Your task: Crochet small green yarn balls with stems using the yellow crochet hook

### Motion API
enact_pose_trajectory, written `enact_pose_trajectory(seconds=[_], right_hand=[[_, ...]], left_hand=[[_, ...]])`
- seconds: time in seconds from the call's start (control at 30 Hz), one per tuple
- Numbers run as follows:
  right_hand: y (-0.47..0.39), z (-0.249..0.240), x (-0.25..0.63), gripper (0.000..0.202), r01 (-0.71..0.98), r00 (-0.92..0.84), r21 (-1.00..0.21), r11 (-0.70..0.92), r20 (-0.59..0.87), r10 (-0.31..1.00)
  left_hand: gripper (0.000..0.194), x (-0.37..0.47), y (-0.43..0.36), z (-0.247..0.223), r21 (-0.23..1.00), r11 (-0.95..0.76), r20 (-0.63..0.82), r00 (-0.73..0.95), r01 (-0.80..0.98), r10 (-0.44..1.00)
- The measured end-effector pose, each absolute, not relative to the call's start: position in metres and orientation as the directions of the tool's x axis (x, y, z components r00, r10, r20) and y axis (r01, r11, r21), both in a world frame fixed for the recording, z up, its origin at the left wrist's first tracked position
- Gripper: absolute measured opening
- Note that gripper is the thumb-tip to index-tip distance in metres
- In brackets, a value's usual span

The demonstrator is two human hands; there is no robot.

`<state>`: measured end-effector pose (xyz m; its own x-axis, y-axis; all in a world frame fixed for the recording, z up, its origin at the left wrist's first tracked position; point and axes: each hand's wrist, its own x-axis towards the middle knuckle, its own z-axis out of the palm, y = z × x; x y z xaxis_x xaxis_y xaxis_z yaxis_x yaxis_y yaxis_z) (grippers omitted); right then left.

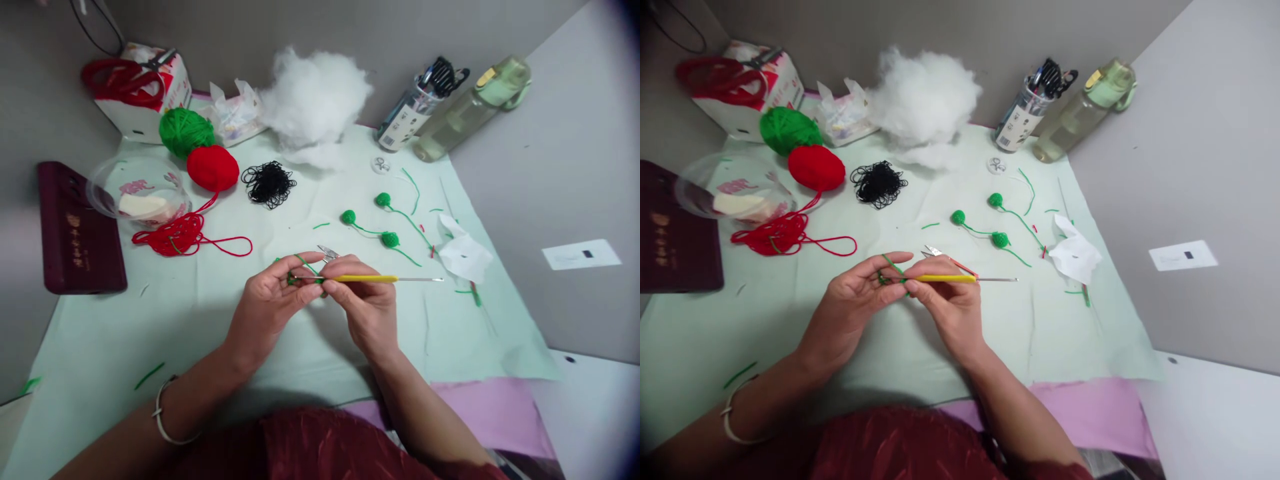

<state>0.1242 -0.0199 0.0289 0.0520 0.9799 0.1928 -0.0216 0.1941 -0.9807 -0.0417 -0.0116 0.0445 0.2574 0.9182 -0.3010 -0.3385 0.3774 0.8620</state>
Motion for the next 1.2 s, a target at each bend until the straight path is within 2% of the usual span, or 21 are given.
enact_pose_trajectory(seconds=[0.17, 0.3, 0.43, 0.5, 0.63, 0.83, 0.93, 1.03, 1.13, 1.2], right_hand=[[-0.016, 0.033, 0.125, 0.009, -0.230, 0.072, -0.971, 0.071, 0.056, 0.996], [-0.013, 0.039, 0.124, 0.019, -0.321, 0.034, -0.947, -0.029, -0.042, 0.999], [-0.011, 0.051, 0.126, 0.023, -0.375, -0.059, -0.921, -0.107, -0.091, 0.994], [-0.010, 0.058, 0.127, 0.024, -0.380, -0.090, -0.916, -0.131, -0.104, 0.990], [-0.010, 0.070, 0.127, 0.025, -0.354, -0.101, -0.924, -0.142, -0.113, 0.988], [-0.011, 0.076, 0.117, 0.028, -0.397, -0.077, -0.910, -0.120, -0.097, 0.992], [-0.014, 0.076, 0.113, 0.028, -0.430, -0.060, -0.898, -0.098, -0.081, 0.995], [-0.016, 0.077, 0.114, 0.028, -0.443, -0.068, -0.892, -0.089, -0.066, 0.996], [-0.013, 0.080, 0.119, 0.025, -0.436, 0.007, -0.900, -0.024, -0.030, 1.000], [-0.008, 0.081, 0.121, 0.024, -0.419, 0.105, -0.908, 0.030, -0.015, 0.994]], left_hand=[[0.036, -0.046, -0.009, 0.045, 0.894, 0.364, -0.296, 0.266, -0.262, 0.918], [0.044, -0.046, -0.008, 0.045, 0.960, 0.231, -0.188, 0.247, -0.158, 0.951], [0.021, -0.050, -0.004, 0.050, 0.998, -0.038, 0.025, 0.219, 0.054, 0.975], [0.008, -0.053, -0.002, 0.055, 0.970, -0.188, 0.148, 0.239, 0.155, 0.960], [0.017, -0.057, 0.004, 0.065, 0.886, -0.399, 0.329, 0.286, 0.236, 0.900], [0.023, -0.062, 0.010, 0.073, 0.781, -0.534, 0.454, 0.292, 0.325, 0.842], [0.022, -0.062, 0.012, 0.074, 0.778, -0.519, 0.446, 0.270, 0.356, 0.854], [0.020, -0.063, 0.014, 0.076, 0.859, -0.402, 0.340, 0.233, 0.317, 0.911], [0.015, -0.063, 0.016, 0.077, 0.994, -0.067, 0.044, 0.259, 0.081, 0.965], [0.017, -0.062, 0.017, 0.077, 0.946, 0.238, -0.170, 0.288, -0.220, 0.942]])
